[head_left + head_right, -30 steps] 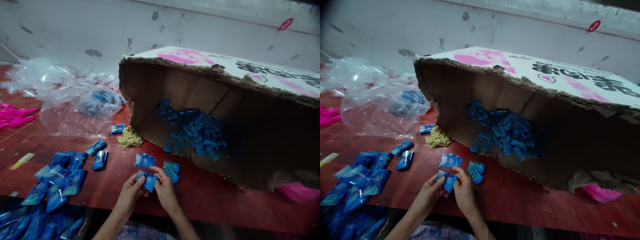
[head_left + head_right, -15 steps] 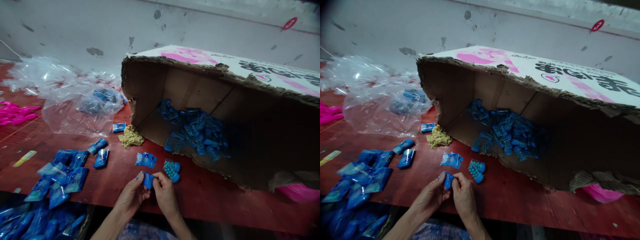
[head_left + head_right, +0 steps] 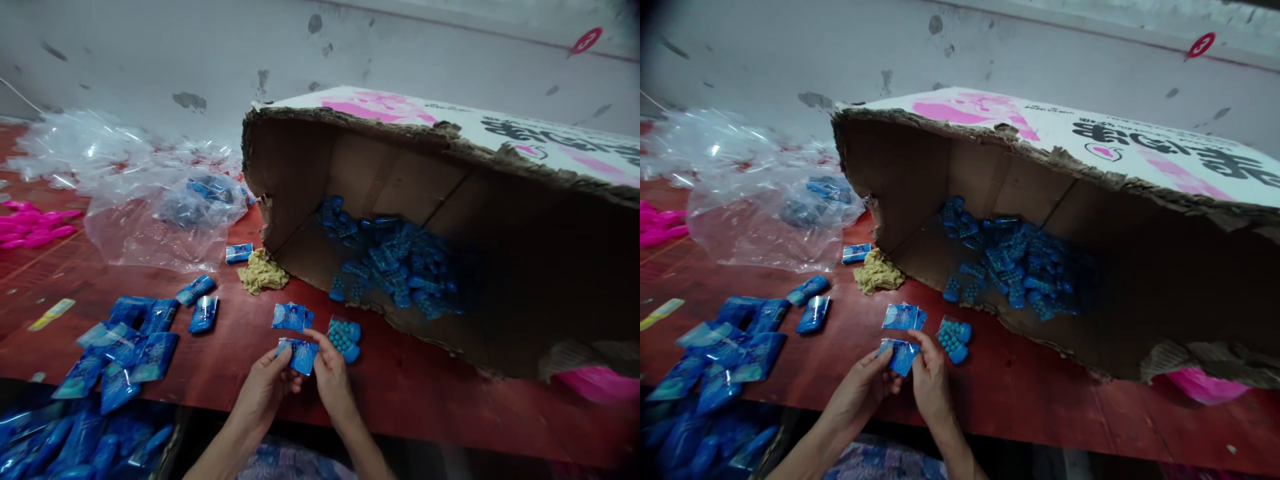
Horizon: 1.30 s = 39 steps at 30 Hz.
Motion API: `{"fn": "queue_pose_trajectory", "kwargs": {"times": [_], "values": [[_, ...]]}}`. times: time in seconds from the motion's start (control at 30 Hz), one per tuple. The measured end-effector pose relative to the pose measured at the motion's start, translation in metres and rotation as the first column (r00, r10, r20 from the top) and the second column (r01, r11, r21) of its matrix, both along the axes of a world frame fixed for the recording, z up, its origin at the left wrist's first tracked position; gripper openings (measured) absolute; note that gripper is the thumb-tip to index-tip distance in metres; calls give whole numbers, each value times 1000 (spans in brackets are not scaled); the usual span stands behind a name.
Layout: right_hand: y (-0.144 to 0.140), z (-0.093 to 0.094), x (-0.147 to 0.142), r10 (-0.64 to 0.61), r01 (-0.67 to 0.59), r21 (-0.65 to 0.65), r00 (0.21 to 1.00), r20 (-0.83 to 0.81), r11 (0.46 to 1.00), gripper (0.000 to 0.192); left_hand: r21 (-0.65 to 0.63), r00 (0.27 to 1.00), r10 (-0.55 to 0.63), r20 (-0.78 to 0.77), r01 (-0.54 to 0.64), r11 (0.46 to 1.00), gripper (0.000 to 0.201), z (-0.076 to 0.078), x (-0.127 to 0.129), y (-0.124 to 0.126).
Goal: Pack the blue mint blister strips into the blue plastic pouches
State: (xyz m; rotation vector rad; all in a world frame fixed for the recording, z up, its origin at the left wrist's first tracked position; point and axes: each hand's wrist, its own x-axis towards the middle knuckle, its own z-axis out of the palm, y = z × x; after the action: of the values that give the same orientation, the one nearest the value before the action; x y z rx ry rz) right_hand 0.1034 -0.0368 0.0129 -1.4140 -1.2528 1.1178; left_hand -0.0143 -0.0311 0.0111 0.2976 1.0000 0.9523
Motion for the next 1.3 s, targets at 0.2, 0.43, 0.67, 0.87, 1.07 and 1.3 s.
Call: {"fn": "queue_pose_trajectory", "kwargs": {"times": [0.2,0.43,0.67,0.87,1.07,1.3], "values": [[-6,4,36,-162,36,209,761,628,977,29,-300,992,106,74,-80,951,9,-1,-4,4],[-17,-24,40,-208,-23,245,457,865,969,25,-300,992,118,46,-99,949,8,3,-7,5],[-8,-11,29,-125,107,78,951,283,991,20,-297,988,152,42,-133,946,12,1,-7,3],[-16,6,17,-167,147,-158,979,-118,976,30,-259,987,159,32,-145,955,13,0,-4,3],[-21,3,9,-151,147,-66,987,-50,987,23,-218,986,165,40,-152,964,12,2,-5,4],[-21,4,15,-102,93,135,993,60,986,23,-160,990,133,54,-123,979,14,3,-10,4]]}}
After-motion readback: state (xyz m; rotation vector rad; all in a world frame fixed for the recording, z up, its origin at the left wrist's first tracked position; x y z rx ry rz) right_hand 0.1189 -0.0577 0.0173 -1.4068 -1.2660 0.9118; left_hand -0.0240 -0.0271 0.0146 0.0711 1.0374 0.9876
